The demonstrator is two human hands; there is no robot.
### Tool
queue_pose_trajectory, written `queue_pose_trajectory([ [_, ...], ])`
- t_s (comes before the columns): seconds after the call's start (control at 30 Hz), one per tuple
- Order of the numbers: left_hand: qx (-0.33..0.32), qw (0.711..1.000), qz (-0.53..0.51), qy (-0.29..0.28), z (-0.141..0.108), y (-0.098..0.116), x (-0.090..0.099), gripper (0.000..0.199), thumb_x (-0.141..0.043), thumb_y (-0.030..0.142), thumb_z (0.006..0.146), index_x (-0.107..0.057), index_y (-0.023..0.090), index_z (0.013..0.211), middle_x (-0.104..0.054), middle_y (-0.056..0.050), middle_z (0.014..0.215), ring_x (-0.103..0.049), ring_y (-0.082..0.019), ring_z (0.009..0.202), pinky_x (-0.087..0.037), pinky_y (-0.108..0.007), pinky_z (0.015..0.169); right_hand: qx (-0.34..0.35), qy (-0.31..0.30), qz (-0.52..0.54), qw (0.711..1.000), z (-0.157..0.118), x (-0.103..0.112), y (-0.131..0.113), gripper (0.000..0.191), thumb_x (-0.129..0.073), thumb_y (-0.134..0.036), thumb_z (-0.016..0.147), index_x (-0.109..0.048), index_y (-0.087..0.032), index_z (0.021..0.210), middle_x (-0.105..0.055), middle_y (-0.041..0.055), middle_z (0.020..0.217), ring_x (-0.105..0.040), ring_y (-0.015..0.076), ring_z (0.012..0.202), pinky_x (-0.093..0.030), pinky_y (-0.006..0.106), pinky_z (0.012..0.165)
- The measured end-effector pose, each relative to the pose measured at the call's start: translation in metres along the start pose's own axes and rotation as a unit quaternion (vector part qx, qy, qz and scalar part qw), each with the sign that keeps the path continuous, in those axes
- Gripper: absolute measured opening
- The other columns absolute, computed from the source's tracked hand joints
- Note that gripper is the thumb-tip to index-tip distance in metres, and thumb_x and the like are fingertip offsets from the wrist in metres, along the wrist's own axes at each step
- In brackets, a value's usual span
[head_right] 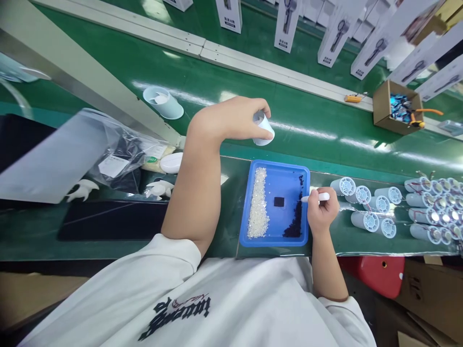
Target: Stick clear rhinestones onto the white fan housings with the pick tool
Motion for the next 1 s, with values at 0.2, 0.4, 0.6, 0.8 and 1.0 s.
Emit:
queue_pose_trajectory([
  [0.2, -0.018, 1.000, -0.010, 0.010, -0.001, 0.003, 0.001, 0.049, -0.065, 0.034, 0.083, -0.055, 0.020, 0.129, -0.054, -0.003, 0.125, -0.054, -0.019, 0.104, -0.040, -0.026, 0.078, 0.002, -0.002, -0.003, 1.000, -0.002, 0.000, 0.002, 0.018, -0.057, -0.002, 0.088, -0.046, -0.013, 0.079, -0.048, -0.0019, 0.070, -0.045, 0.0057, 0.063, -0.038, 0.018, 0.060],
  [0.4, -0.030, 0.999, -0.020, 0.025, -0.001, 0.005, 0.001, 0.046, -0.067, 0.034, 0.083, -0.057, 0.019, 0.125, -0.055, -0.003, 0.123, -0.054, -0.018, 0.101, -0.038, -0.024, 0.072, -0.046, 0.021, 0.068, 0.996, 0.000, -0.002, 0.000, 0.015, -0.054, -0.007, 0.094, -0.046, -0.013, 0.083, -0.051, -0.0014, 0.072, -0.047, 0.0039, 0.049, -0.040, 0.017, 0.049],
  [0.6, -0.040, 0.998, -0.022, 0.031, 0.002, 0.007, -0.001, 0.044, -0.071, 0.033, 0.080, -0.060, 0.020, 0.120, -0.059, -0.003, 0.123, -0.056, -0.020, 0.099, -0.034, -0.028, 0.066, -0.026, -0.056, 0.112, 0.992, -0.003, -0.019, -0.010, 0.012, -0.055, -0.005, 0.092, -0.048, -0.014, 0.088, -0.053, -0.0001, 0.077, -0.054, 0.0060, 0.061, -0.046, 0.018, 0.057],
  [0.8, -0.043, 0.998, -0.024, 0.027, -0.001, 0.008, 0.001, 0.044, -0.071, 0.033, 0.080, -0.060, 0.020, 0.121, -0.058, -0.001, 0.121, -0.055, -0.018, 0.098, -0.035, -0.029, 0.067, -0.016, -0.083, 0.087, 0.993, -0.009, -0.023, -0.006, 0.011, -0.058, -0.007, 0.091, -0.050, -0.015, 0.091, -0.055, 0.0001, 0.083, -0.055, 0.0068, 0.063, -0.046, 0.022, 0.059],
  [1.0, -0.052, 0.998, -0.026, 0.035, -0.003, 0.010, 0.002, 0.042, -0.069, 0.031, 0.082, -0.059, 0.019, 0.120, -0.058, -0.001, 0.121, -0.053, -0.015, 0.095, -0.036, -0.028, 0.067, -0.011, -0.099, 0.070, 0.993, -0.010, -0.024, -0.006, 0.012, -0.059, -0.009, 0.091, -0.050, -0.016, 0.092, -0.056, -0.0001, 0.085, -0.055, 0.0070, 0.063, -0.046, 0.023, 0.059],
])
Point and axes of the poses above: each hand's wrist, its own z-axis towards the middle knuckle, its own x-axis out of the back of the hand, y = z × x, the point moved 5 cm from there along z, towards the middle knuckle
